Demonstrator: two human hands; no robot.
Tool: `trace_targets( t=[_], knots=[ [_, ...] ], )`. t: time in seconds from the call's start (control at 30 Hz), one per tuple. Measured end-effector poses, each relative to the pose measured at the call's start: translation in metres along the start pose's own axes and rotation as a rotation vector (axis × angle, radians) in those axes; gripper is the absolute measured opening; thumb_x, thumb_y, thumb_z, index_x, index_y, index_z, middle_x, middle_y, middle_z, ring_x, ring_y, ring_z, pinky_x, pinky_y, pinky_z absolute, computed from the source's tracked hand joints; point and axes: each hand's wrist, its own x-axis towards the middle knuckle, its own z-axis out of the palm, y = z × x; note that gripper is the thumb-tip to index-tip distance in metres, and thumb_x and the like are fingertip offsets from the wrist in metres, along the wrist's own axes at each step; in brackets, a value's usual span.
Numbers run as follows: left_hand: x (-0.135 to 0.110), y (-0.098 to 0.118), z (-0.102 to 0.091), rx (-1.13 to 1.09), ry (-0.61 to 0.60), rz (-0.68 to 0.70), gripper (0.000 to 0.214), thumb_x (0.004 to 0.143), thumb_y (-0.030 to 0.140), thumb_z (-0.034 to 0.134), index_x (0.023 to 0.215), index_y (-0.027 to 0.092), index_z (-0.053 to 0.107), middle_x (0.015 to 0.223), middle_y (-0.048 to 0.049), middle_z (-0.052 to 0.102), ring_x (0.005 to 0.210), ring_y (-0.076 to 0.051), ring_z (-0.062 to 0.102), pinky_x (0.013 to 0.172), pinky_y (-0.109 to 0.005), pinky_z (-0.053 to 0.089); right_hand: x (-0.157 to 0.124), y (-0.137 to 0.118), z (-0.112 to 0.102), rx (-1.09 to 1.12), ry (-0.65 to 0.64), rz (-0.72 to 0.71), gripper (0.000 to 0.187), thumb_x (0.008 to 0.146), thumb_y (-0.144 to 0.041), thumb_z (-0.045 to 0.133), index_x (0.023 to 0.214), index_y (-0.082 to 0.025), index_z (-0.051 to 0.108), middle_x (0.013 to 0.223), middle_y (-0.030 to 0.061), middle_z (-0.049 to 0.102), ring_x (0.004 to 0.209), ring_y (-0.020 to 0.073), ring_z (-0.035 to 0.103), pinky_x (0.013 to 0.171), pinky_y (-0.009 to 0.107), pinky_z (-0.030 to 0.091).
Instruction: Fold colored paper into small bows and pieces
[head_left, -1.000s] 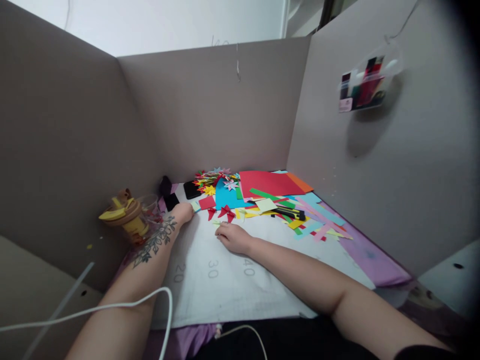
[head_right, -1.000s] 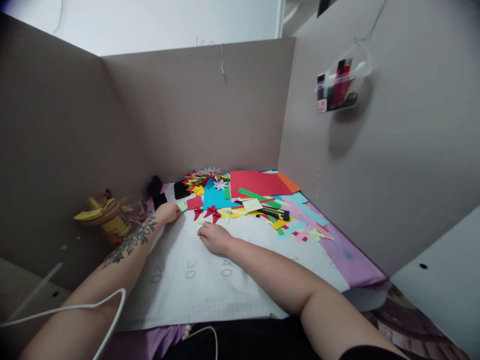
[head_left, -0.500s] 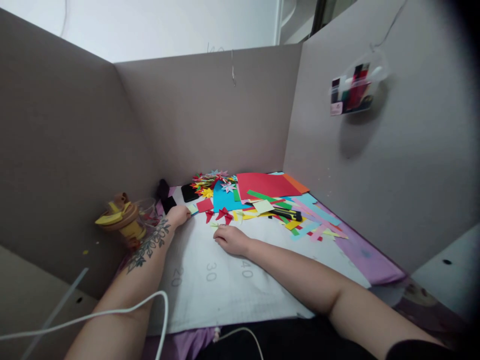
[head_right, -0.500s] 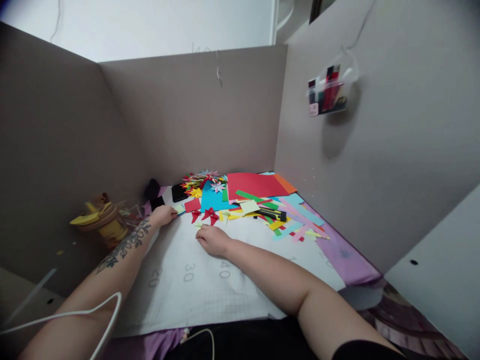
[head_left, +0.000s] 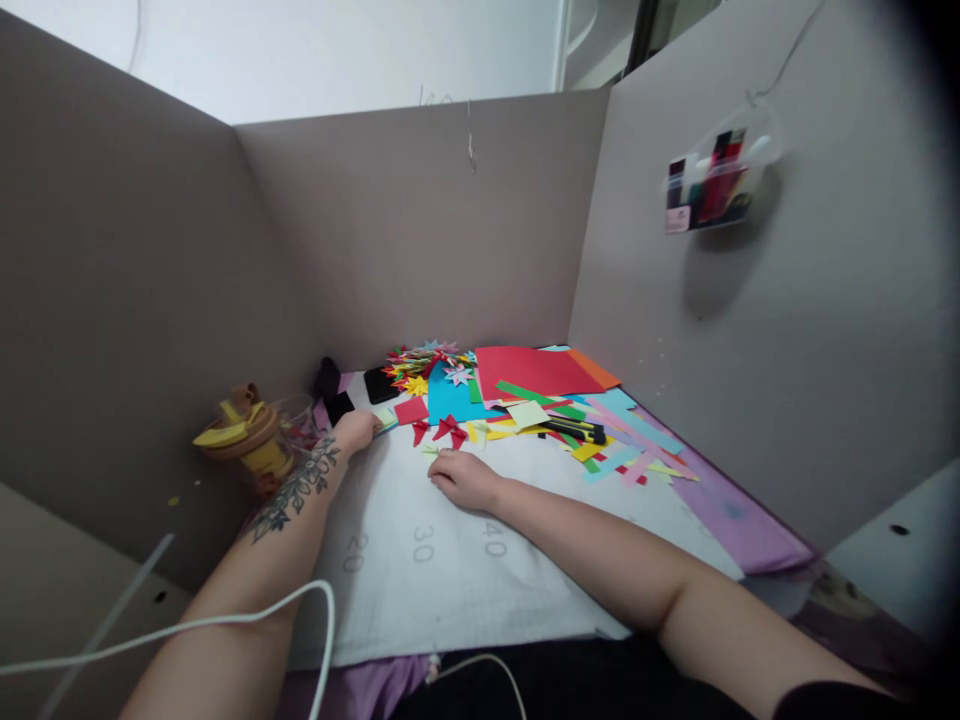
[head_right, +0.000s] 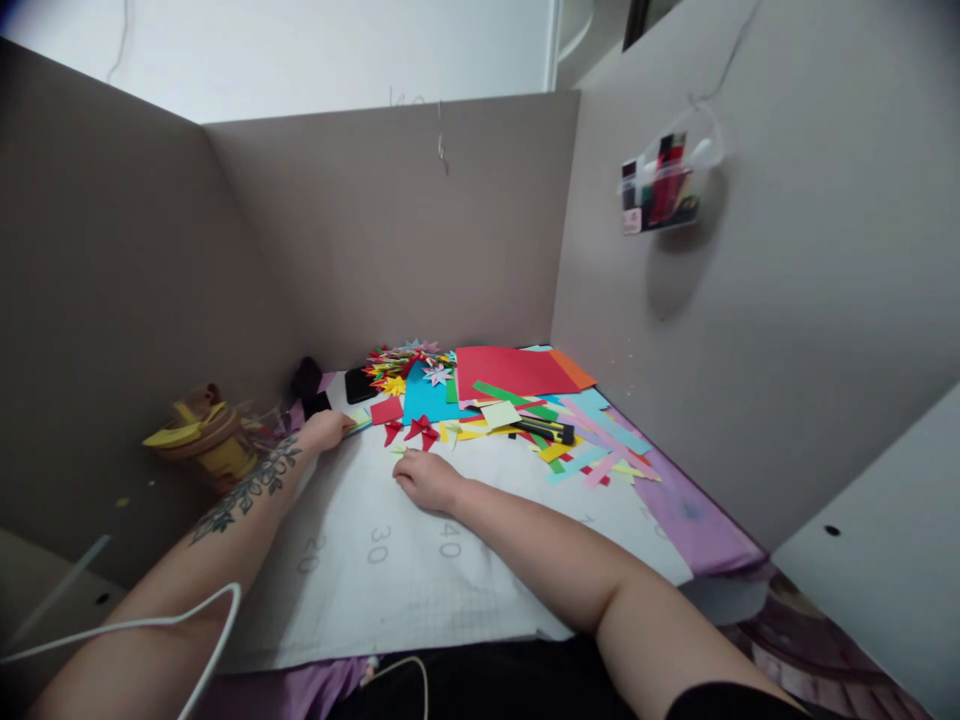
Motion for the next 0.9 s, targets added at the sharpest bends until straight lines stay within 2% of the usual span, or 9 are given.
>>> trace_targets(
  t=[0.13,0.3,0.4,0.47,0.53,0.63,0.73,0.83,0.9],
  knots=[
    [-0.006,0.003,0.005,0.060,0.034,-0.054,0.008,0.069,0.018,0.055,0.065,0.014,0.061,0.064,-0.0070,0.063,0.071,-0.019,0.056,0.062,-0.025,0.033,0.000,0.000,-0.001,-0.003,0.001,-0.001,0.015,0.082,-0.014,0.050,0.087,-0.015,0.065,0.085,0.0060,0.061,0.080,0.0155,0.057,0.074,0.026,0.044],
    [-0.018,0.013,-0.012,0.033,0.237,-0.154,0.025,0.083,0.031,0.041,0.080,0.016,0.061,0.082,-0.0107,0.066,0.078,-0.021,0.058,0.065,-0.027,0.037,0.000,-0.001,0.000,0.040,0.022,0.008,0.014,0.080,-0.013,0.051,0.084,-0.016,0.064,0.083,0.0054,0.061,0.078,0.0149,0.056,0.073,0.025,0.044],
    [-0.025,0.037,-0.026,-0.481,0.515,-0.218,0.028,0.079,0.043,0.047,0.077,0.017,0.055,0.071,-0.0054,0.062,0.066,-0.016,0.057,0.060,-0.024,0.039,0.004,0.001,-0.001,0.120,0.165,0.139,0.014,0.081,-0.014,0.049,0.078,-0.016,0.063,0.079,0.0044,0.061,0.077,0.0151,0.056,0.073,0.026,0.043],
    [-0.032,0.061,-0.027,-0.891,0.407,-0.183,0.032,0.080,0.048,0.044,0.071,0.017,0.049,0.060,-0.0012,0.055,0.053,-0.011,0.051,0.053,-0.022,0.038,0.007,0.003,-0.004,0.253,0.310,0.275,0.015,0.084,-0.019,0.046,0.081,-0.016,0.060,0.079,0.0036,0.061,0.076,0.0150,0.055,0.071,0.026,0.044],
    [-0.043,0.085,-0.020,-1.159,0.129,-0.125,0.032,0.076,0.048,0.051,0.068,0.017,0.047,0.054,0.0023,0.049,0.046,-0.008,0.045,0.048,-0.020,0.036,0.007,0.005,-0.010,0.409,0.415,0.384,0.018,0.085,-0.021,0.042,0.096,-0.016,0.056,0.077,0.0027,0.060,0.070,0.0142,0.055,0.065,0.025,0.045],
    [-0.062,0.113,0.000,-1.242,-0.232,-0.073,0.030,0.071,0.043,0.060,0.064,0.017,0.046,0.051,0.0035,0.049,0.044,-0.007,0.043,0.044,-0.019,0.031,-0.004,0.006,-0.025,0.506,0.466,0.369,0.045,0.081,-0.019,0.048,0.124,-0.017,0.036,0.088,0.0037,0.059,0.071,0.0136,0.056,0.064,0.025,0.046],
    [-0.077,0.126,0.018,-1.171,-0.333,-0.038,0.028,0.070,0.038,0.060,0.060,0.016,0.046,0.049,0.0044,0.049,0.042,-0.006,0.041,0.042,-0.018,0.029,-0.023,0.008,-0.039,0.358,0.463,0.234,0.060,0.075,-0.016,0.056,0.131,-0.019,0.033,0.101,0.0069,0.056,0.084,0.0163,0.055,0.072,0.028,0.047],
    [-0.084,0.125,0.027,-1.073,-0.387,-0.013,0.024,0.070,0.038,0.060,0.065,0.016,0.050,0.048,0.0048,0.049,0.041,-0.007,0.041,0.042,-0.019,0.028,-0.039,0.015,-0.047,0.204,0.351,0.087,0.036,0.073,-0.006,0.051,0.106,-0.020,0.057,0.093,0.0055,0.054,0.090,0.0177,0.053,0.080,0.032,0.046],
    [-0.085,0.121,0.031,-1.009,-0.328,-0.012,0.023,0.071,0.039,0.058,0.073,0.016,0.054,0.049,0.0048,0.050,0.041,-0.008,0.043,0.042,-0.019,0.029,-0.044,0.020,-0.049,0.124,0.261,0.028,0.029,0.072,-0.002,0.047,0.089,-0.019,0.063,0.091,0.0055,0.052,0.090,0.0170,0.053,0.082,0.032,0.046]
  ],
)
